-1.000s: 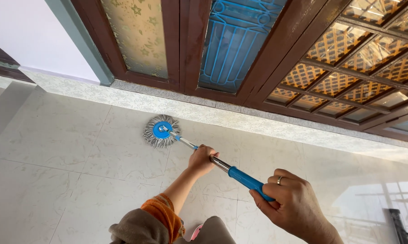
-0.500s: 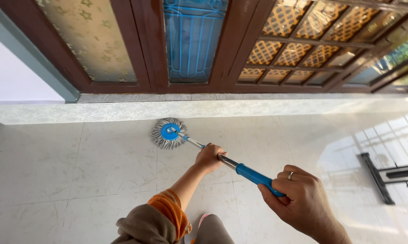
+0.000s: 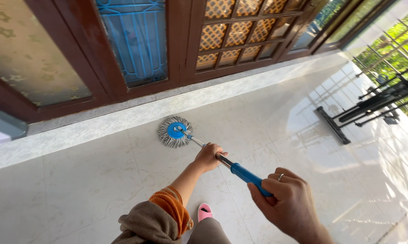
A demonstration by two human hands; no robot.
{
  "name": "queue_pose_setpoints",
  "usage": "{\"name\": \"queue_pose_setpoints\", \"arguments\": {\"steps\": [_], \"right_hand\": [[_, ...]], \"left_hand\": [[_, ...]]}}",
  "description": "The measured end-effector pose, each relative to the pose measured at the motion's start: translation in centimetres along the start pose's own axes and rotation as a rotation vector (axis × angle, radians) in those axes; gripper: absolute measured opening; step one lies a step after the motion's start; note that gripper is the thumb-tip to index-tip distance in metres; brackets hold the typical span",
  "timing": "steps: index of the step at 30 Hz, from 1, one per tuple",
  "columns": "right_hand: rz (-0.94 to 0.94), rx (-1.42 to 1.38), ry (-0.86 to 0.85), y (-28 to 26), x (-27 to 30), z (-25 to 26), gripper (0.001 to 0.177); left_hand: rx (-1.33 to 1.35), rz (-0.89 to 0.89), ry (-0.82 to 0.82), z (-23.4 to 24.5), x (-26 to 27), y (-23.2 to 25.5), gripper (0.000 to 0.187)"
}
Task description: The person mops a tiled balcony floor using a blue spin mop. They move the mop back and forth across the surface, covering areas near a glass door, a stationary exercise bike, and the balcony railing.
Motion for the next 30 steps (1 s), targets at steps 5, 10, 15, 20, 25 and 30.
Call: {"name": "queue_pose_setpoints", "arguments": {"steps": [5, 10, 15, 20, 25, 30], "right_hand": [[-0.1, 0.0, -0.038, -0.3, 2.2, -2.2, 0.041], [-0.076, 0.015, -0.166, -0.7, 3.7, -5.4, 0.036], [-0.257, 0.045, -0.317, 0.8, 4.4, -8.8, 0.042], [-0.442, -0.089, -0.463, 0.5, 2.7, -8.5, 0.036], [-0.533, -0.811, -0.76, -1.1, 2.0, -8.3, 0.037], [0.037, -0.135, 0.374, -1.5, 0.6, -5.1, 0.01]], "left_hand": [[-0.052, -0.058, -0.084, -2.0, -0.7, -1.0, 0.032], [-0.168, -0.116, -0.11, -3.9, -1.6, -3.3, 0.022], [-0.237, 0.011, -0.066, -4.5, -3.3, -5.2, 0.034], [0.113, 0.401, -0.088, -3.5, -2.5, -6.9, 0.059], [1.11, 0.871, 0.146, -0.4, 1.5, -4.6, 0.027], [1.207, 0.803, 0.08, -0.7, 0.2, -5.0, 0.014]]}}
Point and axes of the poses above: each hand's wrist, its own x-axis away from the middle knuckle, its own z-axis out of the back of the hand, y = z × x, the point moved 5 cm from there along -x, towards the middle knuckle
